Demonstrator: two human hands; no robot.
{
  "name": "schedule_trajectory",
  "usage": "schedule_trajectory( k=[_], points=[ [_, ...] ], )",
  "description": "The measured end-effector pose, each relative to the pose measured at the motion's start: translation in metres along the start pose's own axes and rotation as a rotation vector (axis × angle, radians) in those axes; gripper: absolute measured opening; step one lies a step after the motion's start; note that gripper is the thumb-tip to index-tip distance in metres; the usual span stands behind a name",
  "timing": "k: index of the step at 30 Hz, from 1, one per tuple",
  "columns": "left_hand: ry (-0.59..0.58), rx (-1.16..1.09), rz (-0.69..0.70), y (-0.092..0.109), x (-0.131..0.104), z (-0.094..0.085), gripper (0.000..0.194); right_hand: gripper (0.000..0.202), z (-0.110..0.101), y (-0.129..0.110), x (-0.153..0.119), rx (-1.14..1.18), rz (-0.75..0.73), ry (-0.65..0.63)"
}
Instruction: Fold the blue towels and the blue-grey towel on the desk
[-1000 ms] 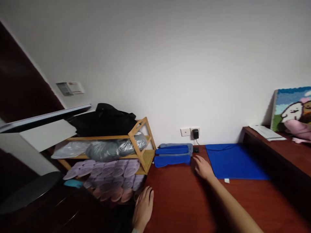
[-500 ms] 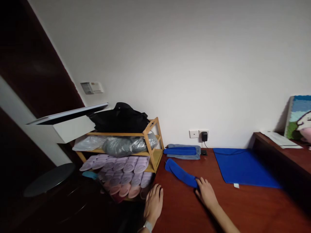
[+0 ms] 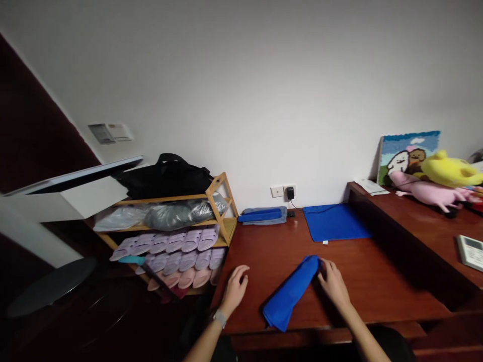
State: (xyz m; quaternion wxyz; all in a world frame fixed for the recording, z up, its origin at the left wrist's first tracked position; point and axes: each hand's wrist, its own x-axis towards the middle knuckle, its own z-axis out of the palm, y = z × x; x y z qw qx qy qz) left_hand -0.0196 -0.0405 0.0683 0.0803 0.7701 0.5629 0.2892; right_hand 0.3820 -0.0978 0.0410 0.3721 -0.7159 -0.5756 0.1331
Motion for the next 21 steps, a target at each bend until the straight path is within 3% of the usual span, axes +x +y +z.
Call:
schedule_trajectory(
  k=[2,5,8,13,17,21],
  points=[
    [-0.126,-0.076,0.154,0.032,-0.028,-0.005,0.047,0.049,0.003,-0.006,-0.027,0.053,0.085,-0.002],
    [-0.335,-0.122,0.379,0.077,-0.061,-0.007,0.073,0.041,0.015,-0.023,-0.074,0.201,0.209,-0.097],
    [-0.415,-0.070,0.425,0.101,-0.070,0.001,0.082,0.041,0.033,-0.045,-0.121,0.411,0.216,-0.224],
    [-0.279,-0.265,0.158,0.093,-0.057,0.024,0.057,0.049,0.056,-0.065,-0.166,0.661,0.341,-0.368],
    [-0.112,-0.545,-0.149,0.082,-0.055,0.041,0.033,0.066,0.063,-0.079,-0.166,0.809,0.392,-0.304],
    [-0.036,-0.733,-0.318,0.084,-0.066,0.050,0.039,0.078,0.071,-0.100,-0.160,0.996,0.402,-0.273]
  ],
)
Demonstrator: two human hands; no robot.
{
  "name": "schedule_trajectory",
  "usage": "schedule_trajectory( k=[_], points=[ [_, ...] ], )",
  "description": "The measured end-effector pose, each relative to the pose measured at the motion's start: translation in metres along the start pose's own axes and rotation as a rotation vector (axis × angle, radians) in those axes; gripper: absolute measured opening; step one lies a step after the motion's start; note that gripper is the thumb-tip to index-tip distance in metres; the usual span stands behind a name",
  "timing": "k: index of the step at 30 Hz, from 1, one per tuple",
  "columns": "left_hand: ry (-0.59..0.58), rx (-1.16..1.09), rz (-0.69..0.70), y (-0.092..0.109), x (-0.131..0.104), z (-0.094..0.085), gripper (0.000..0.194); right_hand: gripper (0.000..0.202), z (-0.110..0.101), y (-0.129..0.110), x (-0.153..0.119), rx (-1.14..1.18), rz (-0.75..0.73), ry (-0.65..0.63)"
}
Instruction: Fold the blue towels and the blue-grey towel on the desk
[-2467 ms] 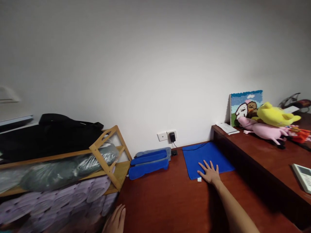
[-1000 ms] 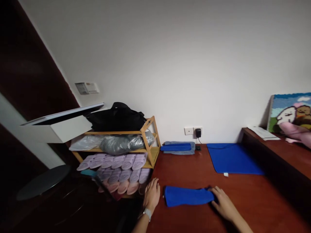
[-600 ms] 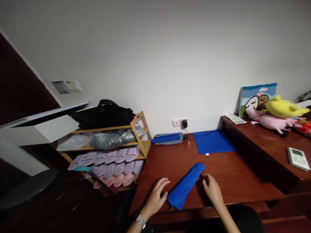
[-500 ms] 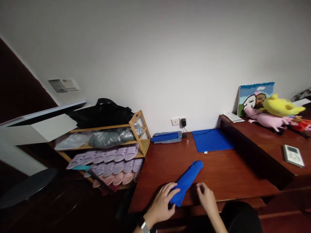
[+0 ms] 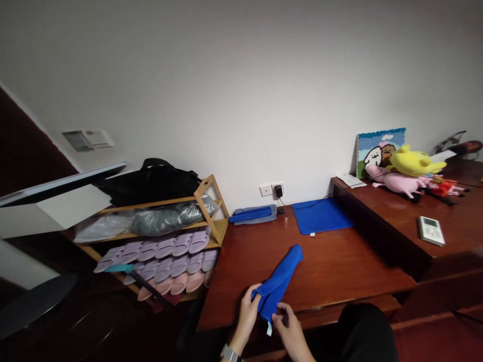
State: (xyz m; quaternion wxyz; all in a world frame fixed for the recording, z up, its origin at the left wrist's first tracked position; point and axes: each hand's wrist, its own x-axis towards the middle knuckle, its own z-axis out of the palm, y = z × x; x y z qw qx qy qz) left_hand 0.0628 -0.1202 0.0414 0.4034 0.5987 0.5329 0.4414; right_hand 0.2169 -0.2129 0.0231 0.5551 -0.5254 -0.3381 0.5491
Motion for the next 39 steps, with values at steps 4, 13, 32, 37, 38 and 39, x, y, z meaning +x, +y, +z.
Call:
schedule_trajectory(
  k=[4,13,32,37,38,39],
  points=[
    [0.027,-0.162,-0.127,0.010,-0.016,0.004,0.055,0.080,0.015,-0.006,-0.003,0.170,0.053,0.045],
    [-0.159,-0.482,-0.365,0.018,-0.043,0.010,0.065,0.063,0.007,-0.009,0.006,0.028,-0.200,0.084],
    [-0.027,-0.325,-0.034,0.025,-0.041,0.013,0.071,0.053,-0.009,-0.032,0.021,-0.098,-0.379,0.047],
    [-0.104,-0.214,0.034,0.036,-0.042,0.009,0.060,0.053,-0.006,-0.053,0.028,-0.089,-0.407,0.027],
    [-0.091,-0.199,0.046,0.038,-0.042,0.008,0.061,0.051,-0.006,-0.057,0.029,-0.104,-0.411,0.033],
    [-0.073,-0.186,0.057,0.040,-0.042,0.008,0.061,0.050,-0.005,-0.061,0.030,-0.115,-0.412,0.038]
  ],
)
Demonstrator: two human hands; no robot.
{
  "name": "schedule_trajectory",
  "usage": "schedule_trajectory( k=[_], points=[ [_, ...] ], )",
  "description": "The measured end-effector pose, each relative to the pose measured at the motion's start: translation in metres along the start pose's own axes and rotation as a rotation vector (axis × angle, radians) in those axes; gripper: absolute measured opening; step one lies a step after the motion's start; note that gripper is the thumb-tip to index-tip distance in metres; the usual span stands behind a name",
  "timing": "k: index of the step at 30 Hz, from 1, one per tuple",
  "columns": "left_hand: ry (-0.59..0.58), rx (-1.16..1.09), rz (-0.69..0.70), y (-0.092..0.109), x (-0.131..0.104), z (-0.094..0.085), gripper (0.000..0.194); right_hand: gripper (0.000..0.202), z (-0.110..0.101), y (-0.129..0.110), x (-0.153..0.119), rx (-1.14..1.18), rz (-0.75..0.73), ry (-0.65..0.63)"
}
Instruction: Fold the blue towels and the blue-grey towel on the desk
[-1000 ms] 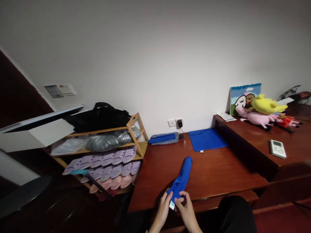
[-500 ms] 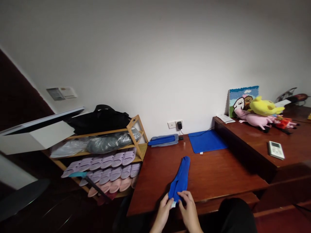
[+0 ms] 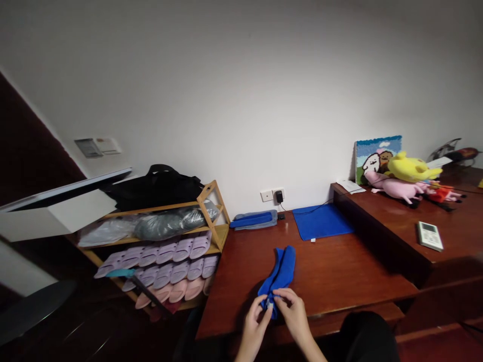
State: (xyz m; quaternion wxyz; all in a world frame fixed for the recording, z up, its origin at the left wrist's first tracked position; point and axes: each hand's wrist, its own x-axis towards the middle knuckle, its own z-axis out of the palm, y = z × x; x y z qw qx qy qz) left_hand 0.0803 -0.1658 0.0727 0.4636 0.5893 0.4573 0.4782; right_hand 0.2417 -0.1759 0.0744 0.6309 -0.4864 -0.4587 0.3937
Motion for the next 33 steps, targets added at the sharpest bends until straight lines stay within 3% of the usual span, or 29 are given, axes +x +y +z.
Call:
schedule_trajectory(
  k=[8,13,17,21,25,30,33],
  points=[
    [0.041,0.097,0.040,0.016,0.002,-0.002,0.059,0.048,0.012,-0.025,0.017,-0.075,-0.077,-0.023],
    [-0.001,0.091,0.055,0.026,0.005,-0.003,0.051,0.044,0.026,-0.025,0.018,-0.079,-0.097,-0.078],
    [0.077,0.048,-0.015,0.024,0.011,-0.006,0.051,0.044,0.028,-0.019,0.002,-0.146,-0.181,-0.031],
    [0.168,-0.134,-0.188,0.024,0.014,-0.002,0.050,0.025,0.020,-0.006,-0.026,-0.419,-0.310,0.021],
    [0.119,-0.254,-0.275,0.032,0.010,0.011,0.048,0.027,0.006,0.009,-0.044,-0.670,-0.373,0.025],
    [0.027,-0.307,-0.352,0.038,0.009,0.024,0.053,0.021,-0.013,0.002,-0.037,-0.806,-0.427,-0.010],
    [-0.020,-0.195,-0.334,0.036,0.016,0.023,0.057,0.025,-0.022,-0.011,-0.028,-0.799,-0.463,-0.097]
  ],
)
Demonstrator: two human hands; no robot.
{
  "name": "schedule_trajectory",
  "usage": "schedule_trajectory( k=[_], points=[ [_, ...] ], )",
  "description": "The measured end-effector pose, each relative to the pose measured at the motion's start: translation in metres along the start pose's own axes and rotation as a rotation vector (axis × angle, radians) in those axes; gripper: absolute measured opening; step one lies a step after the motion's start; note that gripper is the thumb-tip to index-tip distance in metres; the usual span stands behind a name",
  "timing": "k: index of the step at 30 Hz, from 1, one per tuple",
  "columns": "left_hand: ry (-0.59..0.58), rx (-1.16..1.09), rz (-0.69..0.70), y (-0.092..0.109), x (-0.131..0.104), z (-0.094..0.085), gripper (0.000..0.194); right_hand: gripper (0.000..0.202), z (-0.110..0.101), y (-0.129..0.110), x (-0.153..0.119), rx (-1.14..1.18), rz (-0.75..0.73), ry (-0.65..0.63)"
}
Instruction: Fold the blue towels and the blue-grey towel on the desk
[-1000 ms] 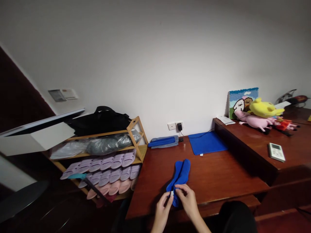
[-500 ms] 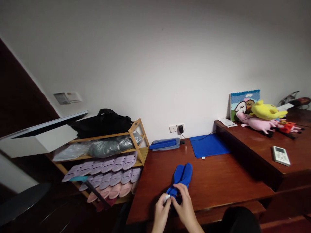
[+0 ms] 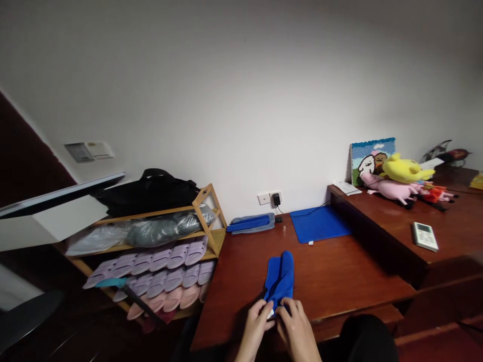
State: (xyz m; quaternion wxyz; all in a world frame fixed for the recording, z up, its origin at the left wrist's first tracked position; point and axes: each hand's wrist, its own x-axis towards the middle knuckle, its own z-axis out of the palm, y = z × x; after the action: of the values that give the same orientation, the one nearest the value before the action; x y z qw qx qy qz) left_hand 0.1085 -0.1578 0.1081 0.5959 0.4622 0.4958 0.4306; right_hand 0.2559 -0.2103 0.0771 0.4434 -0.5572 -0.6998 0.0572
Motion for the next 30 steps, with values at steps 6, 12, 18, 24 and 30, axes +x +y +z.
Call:
schedule_trajectory(
  k=[6,12,18,24,30],
  points=[
    [0.053,0.255,0.205,0.005,0.014,-0.009,0.052,0.031,-0.021,0.005,0.013,0.064,-0.045,-0.090],
    [0.032,-0.379,-0.145,-0.004,-0.003,0.020,0.042,0.041,-0.010,0.011,0.001,-0.001,0.250,0.338],
    [-0.076,-0.498,-0.085,-0.018,-0.020,0.042,0.044,0.053,-0.010,-0.002,-0.009,0.335,0.525,0.256],
    [0.007,-0.575,-0.138,-0.020,-0.018,0.044,0.040,0.057,0.000,0.009,-0.017,0.405,0.503,0.314],
    [-0.043,-0.563,-0.186,-0.029,-0.013,0.050,0.036,0.058,0.016,0.022,-0.023,0.337,0.510,0.395]
  ],
)
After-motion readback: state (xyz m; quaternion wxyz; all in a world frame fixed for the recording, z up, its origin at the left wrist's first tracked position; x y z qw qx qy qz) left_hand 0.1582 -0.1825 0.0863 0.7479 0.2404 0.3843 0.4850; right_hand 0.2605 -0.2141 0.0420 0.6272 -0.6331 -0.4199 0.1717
